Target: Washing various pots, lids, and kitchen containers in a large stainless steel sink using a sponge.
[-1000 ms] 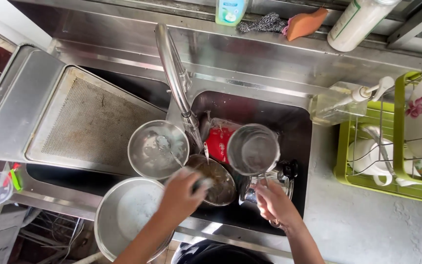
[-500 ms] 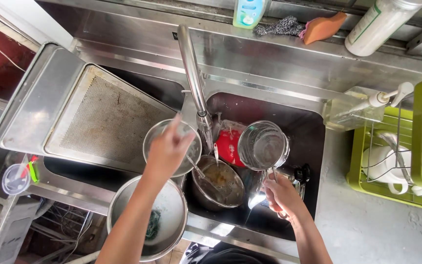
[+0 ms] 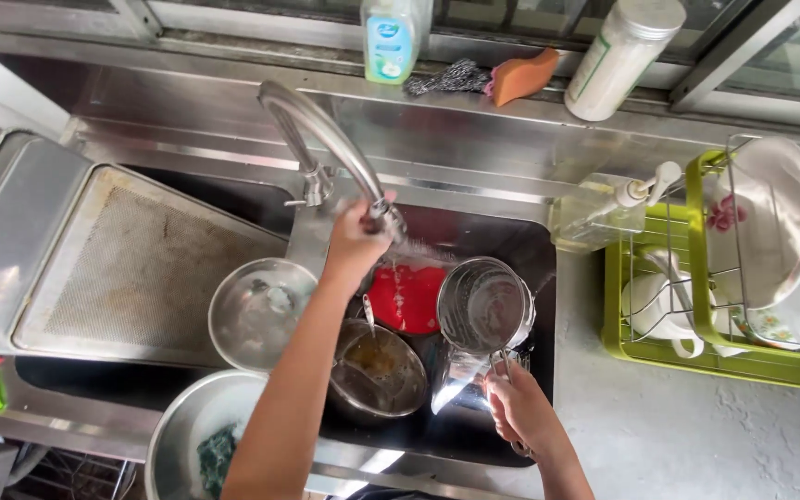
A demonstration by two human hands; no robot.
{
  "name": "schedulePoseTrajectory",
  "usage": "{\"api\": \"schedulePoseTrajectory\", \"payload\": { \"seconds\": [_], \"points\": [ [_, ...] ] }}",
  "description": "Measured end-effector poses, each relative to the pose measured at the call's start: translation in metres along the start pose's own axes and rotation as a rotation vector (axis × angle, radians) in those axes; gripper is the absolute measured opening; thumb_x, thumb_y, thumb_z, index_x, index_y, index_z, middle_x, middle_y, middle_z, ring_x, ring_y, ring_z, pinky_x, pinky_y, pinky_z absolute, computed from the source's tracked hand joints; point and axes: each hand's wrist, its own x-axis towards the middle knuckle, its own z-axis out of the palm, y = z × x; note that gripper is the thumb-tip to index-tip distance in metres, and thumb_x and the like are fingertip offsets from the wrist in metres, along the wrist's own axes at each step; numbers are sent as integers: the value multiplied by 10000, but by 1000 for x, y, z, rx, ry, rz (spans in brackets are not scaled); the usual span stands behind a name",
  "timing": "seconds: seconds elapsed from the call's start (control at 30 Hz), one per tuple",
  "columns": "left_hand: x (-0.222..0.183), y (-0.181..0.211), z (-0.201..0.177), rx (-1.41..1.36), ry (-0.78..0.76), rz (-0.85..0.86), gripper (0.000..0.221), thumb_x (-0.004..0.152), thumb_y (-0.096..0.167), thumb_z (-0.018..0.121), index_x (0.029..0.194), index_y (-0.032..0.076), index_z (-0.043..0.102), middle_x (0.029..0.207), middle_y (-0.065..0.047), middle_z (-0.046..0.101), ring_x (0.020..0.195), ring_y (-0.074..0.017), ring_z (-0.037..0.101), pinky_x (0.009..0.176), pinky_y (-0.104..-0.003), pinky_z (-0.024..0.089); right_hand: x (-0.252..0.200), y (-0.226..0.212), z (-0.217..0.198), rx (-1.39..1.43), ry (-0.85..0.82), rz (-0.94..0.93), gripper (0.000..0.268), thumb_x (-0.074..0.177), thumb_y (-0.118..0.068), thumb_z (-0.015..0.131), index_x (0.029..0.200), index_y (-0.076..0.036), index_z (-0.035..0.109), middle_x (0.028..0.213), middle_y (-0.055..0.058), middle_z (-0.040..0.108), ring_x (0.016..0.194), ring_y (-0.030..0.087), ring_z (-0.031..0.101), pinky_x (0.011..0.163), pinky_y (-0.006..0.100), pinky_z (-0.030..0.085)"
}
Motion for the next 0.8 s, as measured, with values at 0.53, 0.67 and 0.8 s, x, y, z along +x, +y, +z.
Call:
{"api": "schedulePoseTrajectory", "payload": {
  "seconds": [0.53, 0.67, 0.8],
  "points": [
    [88, -260, 42, -424, -65, -585, 442, 1049, 468, 647, 1027, 29, 694, 639, 22, 465, 505, -142, 402, 428, -299, 312, -9, -5, 0, 67, 6, 74, 126, 1006, -181, 526, 1041, -60, 520, 589, 21, 434, 372, 102, 300, 326, 276, 218],
    [74, -207, 41, 1260, -349, 36, 281, 1009, 282, 654, 911, 68, 807, 865, -148, 768, 839, -319, 738, 705, -402, 523, -11, -2, 0, 62, -26, 70, 115, 997, -177, 524, 1034, -71, 550, 575, 19, 425, 374, 94, 309, 328, 270, 228],
    [67, -199, 42, 1976, -962, 561, 144, 859, 175, 692, 922, 127, 812, 946, -46, 778, 877, -286, 759, 655, -475, 558, -8, 1, -1, 88, -41, 34, 116, 1002, -174, 528, 999, -58, 522, 583, 21, 439, 375, 100, 313, 325, 277, 236]
  ]
}}
